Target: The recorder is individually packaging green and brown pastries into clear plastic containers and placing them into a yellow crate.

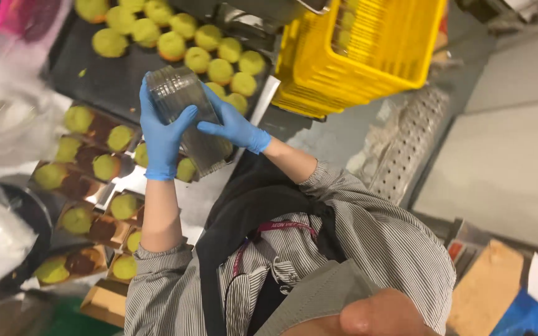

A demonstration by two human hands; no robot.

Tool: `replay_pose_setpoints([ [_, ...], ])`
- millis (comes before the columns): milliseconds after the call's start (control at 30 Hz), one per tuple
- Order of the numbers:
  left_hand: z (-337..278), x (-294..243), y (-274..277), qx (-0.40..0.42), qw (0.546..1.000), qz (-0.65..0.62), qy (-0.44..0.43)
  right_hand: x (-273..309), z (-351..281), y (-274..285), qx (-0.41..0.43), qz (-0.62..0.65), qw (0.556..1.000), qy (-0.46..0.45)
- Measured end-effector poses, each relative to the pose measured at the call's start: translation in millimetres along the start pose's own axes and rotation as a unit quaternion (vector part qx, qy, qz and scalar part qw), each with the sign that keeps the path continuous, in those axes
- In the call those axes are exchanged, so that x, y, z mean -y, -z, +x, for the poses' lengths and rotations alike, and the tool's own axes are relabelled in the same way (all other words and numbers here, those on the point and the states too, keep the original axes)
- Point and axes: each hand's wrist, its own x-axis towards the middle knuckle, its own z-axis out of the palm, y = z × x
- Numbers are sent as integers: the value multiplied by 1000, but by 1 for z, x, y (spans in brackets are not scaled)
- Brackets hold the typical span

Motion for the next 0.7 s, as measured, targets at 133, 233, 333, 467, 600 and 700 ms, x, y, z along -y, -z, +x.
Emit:
replay_pose_setpoints([
  [133, -2, 0, -52, 54, 998, 18, 22, 1, -51, 30, -67, 43, 997, -3],
  [233, -7, 12, -79, 71, 997, -1, 39, -3, -82, 47, -108, 11, 994, -3],
  [333, -10, 48, -93, 58, 998, 10, 12, -19, -110, 70, -147, -46, 988, -33],
  [467, -30, 68, -73, -31, 999, 26, 12, -12, -120, 91, -150, 261, 951, -73],
  [600, -68, 68, -41, -176, 984, 25, -18, 2, -144, 127, -99, 297, 949, -39],
  [700, -113, 75, -16, -285, 934, 214, 34, 1, -163, 149, -47, 338, 936, -82],
])
